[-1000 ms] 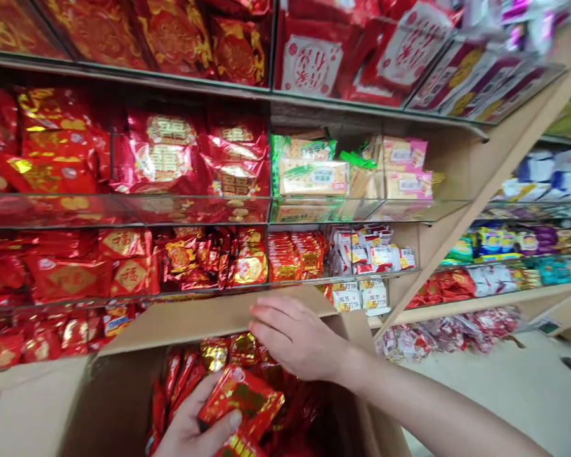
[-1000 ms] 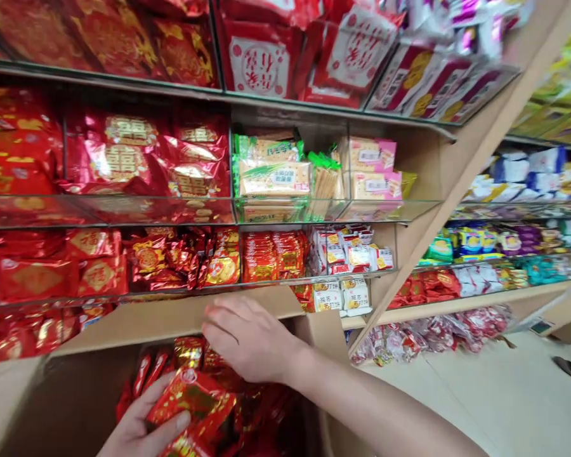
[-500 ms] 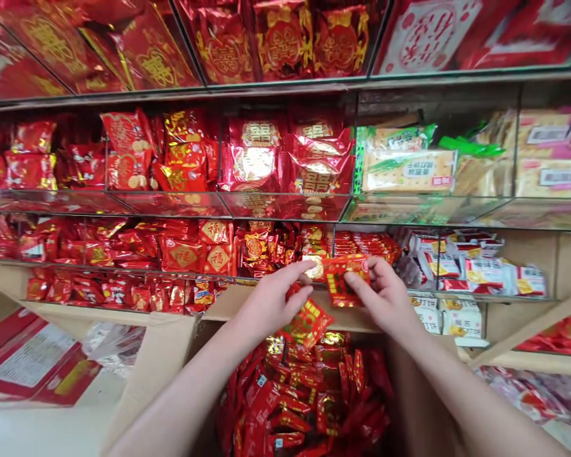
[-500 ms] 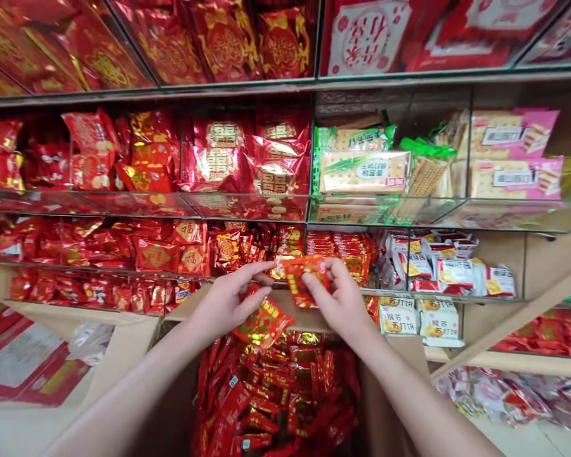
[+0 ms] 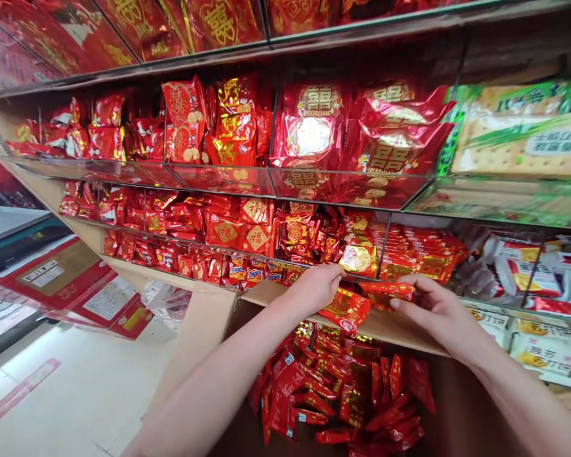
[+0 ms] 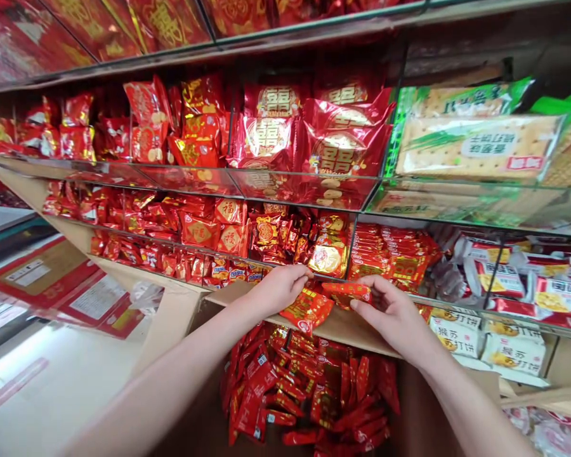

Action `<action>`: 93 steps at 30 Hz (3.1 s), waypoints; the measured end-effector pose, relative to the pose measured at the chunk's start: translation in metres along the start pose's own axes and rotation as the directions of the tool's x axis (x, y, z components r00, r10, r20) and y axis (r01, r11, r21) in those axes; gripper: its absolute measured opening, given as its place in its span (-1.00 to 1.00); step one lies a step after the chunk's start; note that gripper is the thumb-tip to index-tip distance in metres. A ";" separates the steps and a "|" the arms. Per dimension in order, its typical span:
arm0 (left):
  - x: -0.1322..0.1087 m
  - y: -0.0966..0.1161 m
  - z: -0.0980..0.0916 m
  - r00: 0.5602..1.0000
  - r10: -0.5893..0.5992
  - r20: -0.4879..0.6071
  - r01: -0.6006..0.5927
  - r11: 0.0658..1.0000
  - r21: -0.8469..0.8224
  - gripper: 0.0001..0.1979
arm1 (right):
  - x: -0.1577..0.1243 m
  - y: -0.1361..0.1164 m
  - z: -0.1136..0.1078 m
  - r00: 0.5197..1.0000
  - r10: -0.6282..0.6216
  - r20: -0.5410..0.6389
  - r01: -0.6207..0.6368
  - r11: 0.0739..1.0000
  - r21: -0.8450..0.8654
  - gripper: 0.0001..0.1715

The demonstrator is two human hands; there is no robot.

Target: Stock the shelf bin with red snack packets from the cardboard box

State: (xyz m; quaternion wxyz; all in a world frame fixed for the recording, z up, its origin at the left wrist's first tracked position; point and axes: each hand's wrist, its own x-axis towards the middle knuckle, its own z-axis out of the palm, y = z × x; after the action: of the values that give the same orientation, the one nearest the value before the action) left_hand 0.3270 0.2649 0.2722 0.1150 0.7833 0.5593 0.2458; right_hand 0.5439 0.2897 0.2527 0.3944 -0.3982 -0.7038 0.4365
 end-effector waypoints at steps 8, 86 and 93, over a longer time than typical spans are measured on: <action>-0.008 -0.001 0.005 0.999 -0.036 0.012 0.036 0.999 0.001 -0.75 | -0.006 -0.001 -0.002 0.980 0.050 0.194 -0.023 0.990 -0.140 -0.62; 0.003 -0.007 -0.007 0.996 -0.088 -0.011 0.088 0.996 -0.026 -0.77 | 0.094 0.054 -0.098 0.987 -0.135 0.086 0.130 0.355 -0.926 -0.81; -0.001 -0.001 -0.010 0.995 -0.078 -0.054 0.078 0.997 0.001 -0.76 | 0.091 0.064 -0.103 0.988 -0.151 0.046 0.107 0.430 -0.896 -0.76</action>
State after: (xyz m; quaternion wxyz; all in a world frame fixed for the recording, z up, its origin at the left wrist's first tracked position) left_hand 0.3209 0.2635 0.2805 0.1082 0.7540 0.5928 0.2615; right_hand 0.6169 0.4223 0.2443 0.1707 -0.5002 -0.8479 -0.0410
